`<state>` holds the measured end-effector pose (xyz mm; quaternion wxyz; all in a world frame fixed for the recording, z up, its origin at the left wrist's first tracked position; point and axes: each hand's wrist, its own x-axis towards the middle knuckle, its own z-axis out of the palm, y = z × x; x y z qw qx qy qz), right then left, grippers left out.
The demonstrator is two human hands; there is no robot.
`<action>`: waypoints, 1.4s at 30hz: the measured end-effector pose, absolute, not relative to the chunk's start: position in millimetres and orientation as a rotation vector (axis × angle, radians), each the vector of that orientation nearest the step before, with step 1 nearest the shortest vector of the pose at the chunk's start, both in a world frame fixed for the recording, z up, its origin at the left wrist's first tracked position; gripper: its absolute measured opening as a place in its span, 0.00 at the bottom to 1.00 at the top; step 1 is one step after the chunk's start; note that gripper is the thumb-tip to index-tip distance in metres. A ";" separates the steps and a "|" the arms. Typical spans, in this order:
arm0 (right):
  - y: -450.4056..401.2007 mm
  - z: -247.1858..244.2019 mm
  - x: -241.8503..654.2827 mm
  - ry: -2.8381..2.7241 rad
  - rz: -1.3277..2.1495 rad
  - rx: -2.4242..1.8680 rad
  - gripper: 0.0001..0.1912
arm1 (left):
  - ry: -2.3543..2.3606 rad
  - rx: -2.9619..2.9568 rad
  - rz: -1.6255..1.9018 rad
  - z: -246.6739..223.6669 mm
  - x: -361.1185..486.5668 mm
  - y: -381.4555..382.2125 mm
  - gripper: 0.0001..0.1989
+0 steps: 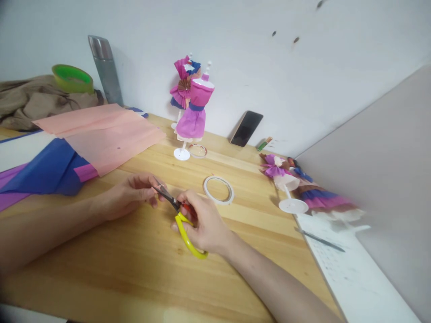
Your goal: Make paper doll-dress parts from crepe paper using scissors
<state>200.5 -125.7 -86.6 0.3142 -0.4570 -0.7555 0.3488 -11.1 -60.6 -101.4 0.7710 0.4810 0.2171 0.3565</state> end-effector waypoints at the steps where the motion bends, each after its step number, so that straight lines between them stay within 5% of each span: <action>1: -125.8 -86.4 200.3 -1.990 0.923 -1.203 0.16 | 0.472 1.047 0.772 -101.0 -11.0 -60.6 0.10; 16: -124.9 -96.4 201.8 -1.845 0.930 -1.287 0.18 | 0.525 1.085 0.779 -105.3 -12.1 -58.2 0.08; 24: -120.5 -90.7 194.6 -1.540 1.135 -1.149 0.29 | 0.683 1.549 0.709 -98.6 -0.3 -74.0 0.04; 29: -125.7 -88.2 185.4 -1.744 0.853 -1.334 0.21 | 0.772 1.697 0.717 -96.9 7.3 -91.8 0.05; 42: -124.1 -98.3 179.5 -1.542 1.087 -1.261 0.13 | 0.829 1.624 0.654 -101.7 6.8 -87.3 0.08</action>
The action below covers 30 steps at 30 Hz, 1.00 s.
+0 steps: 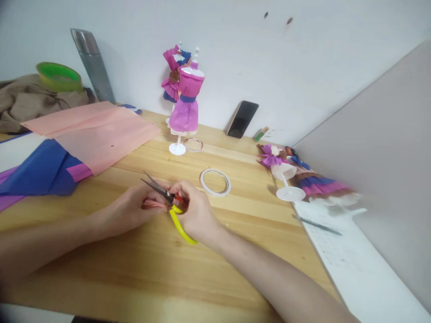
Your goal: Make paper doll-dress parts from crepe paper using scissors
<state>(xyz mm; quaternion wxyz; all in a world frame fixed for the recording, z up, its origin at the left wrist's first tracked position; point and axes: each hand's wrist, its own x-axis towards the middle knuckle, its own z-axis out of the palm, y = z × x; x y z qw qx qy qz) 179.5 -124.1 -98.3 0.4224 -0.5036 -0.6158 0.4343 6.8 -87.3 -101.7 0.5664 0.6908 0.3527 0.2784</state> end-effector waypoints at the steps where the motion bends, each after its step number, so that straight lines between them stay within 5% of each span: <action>1: -123.1 -97.8 179.7 -1.505 1.123 -1.244 0.14 | 0.811 1.605 0.668 -102.3 6.2 -87.2 0.11; 6: -118.8 -93.8 181.4 -1.258 1.178 -1.119 0.19 | 0.793 1.297 0.787 -103.1 6.2 -87.0 0.33; 13: -119.6 -98.8 176.0 -1.126 1.166 -1.022 0.19 | 0.710 1.066 0.760 -92.2 10.0 -96.3 0.08; 30: -129.9 -97.5 159.5 -1.045 1.231 -0.962 0.19 | 0.654 1.173 0.820 -87.2 13.6 -103.5 0.08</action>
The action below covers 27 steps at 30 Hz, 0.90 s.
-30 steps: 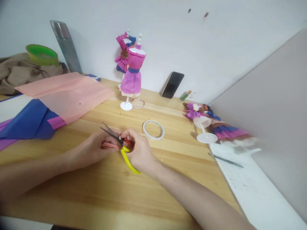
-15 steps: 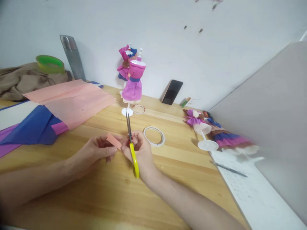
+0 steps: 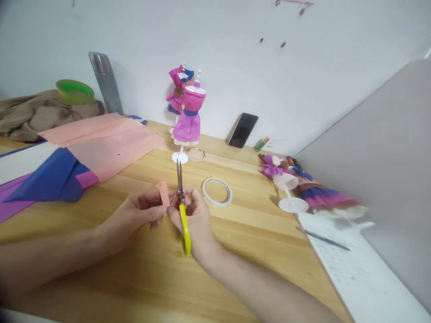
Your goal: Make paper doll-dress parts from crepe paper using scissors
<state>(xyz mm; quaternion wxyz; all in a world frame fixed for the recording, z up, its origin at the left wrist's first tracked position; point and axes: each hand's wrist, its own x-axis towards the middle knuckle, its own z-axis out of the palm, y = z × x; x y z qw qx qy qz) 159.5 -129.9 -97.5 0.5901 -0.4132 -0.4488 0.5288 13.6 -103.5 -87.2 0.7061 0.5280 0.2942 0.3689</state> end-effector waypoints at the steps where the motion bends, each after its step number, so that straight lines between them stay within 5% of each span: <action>1: -129.8 -97.8 159.5 -1.043 1.235 -0.953 0.19 | 0.663 1.179 0.819 -86.7 13.9 -103.7 0.09; 27: -119.8 -89.2 182.3 -1.186 1.216 -0.903 0.27 | 1.072 2.049 1.032 -99.7 1.4 -85.5 0.14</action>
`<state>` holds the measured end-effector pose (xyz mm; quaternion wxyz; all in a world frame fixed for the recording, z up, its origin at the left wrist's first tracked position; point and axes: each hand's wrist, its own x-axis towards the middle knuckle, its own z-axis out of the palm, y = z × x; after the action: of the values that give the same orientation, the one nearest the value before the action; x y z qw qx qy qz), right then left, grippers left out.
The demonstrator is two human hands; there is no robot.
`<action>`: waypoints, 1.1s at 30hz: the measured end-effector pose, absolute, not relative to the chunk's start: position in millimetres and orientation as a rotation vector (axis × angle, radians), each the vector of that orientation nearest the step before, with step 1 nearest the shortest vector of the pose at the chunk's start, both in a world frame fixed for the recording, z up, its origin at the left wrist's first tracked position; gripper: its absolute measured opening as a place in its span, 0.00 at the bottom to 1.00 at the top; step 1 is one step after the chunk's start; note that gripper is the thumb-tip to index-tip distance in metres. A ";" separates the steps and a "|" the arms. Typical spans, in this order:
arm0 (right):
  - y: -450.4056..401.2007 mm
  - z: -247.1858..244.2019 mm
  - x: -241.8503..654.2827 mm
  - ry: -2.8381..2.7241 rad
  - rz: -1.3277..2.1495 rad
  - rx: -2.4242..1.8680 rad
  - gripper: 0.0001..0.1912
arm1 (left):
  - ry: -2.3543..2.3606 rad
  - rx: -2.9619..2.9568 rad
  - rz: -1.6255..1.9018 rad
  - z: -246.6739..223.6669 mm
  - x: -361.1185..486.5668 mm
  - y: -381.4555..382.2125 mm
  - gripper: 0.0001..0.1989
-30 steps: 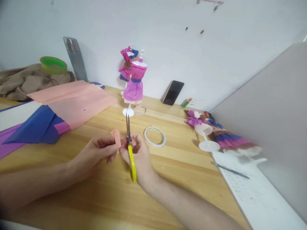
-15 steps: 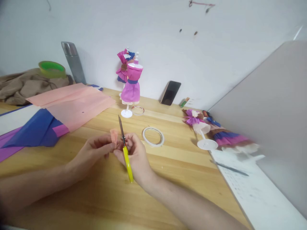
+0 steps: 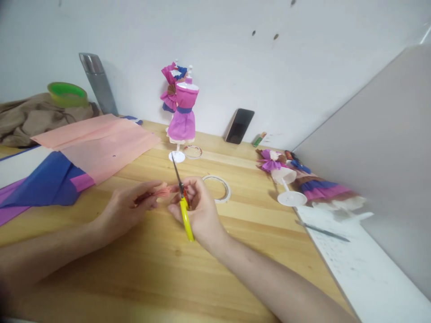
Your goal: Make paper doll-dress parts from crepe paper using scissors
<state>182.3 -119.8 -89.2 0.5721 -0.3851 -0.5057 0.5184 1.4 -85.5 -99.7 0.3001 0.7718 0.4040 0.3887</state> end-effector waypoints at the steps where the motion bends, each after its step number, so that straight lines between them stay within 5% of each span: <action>1: -119.5 -88.5 183.4 -1.181 1.206 -0.929 0.27 | 1.107 2.057 1.002 -99.5 0.4 -85.0 0.13; 5: -118.8 -85.9 185.9 -1.189 1.172 -0.987 0.26 | 1.230 2.231 0.915 -96.5 -3.9 -84.2 0.03; 20: -121.7 -87.2 188.4 -1.419 1.016 -1.021 0.19 | 0.871 2.397 0.816 -101.1 -9.9 -85.7 0.13; 33: -118.6 -92.5 191.8 -1.368 1.196 -0.977 0.25 | 0.964 1.762 0.757 -90.4 1.7 -88.2 0.03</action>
<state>191.8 -118.6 -92.5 0.5137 -0.4064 -0.5689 0.4974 1.7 -88.2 -90.4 0.4773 0.7213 0.3949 0.3098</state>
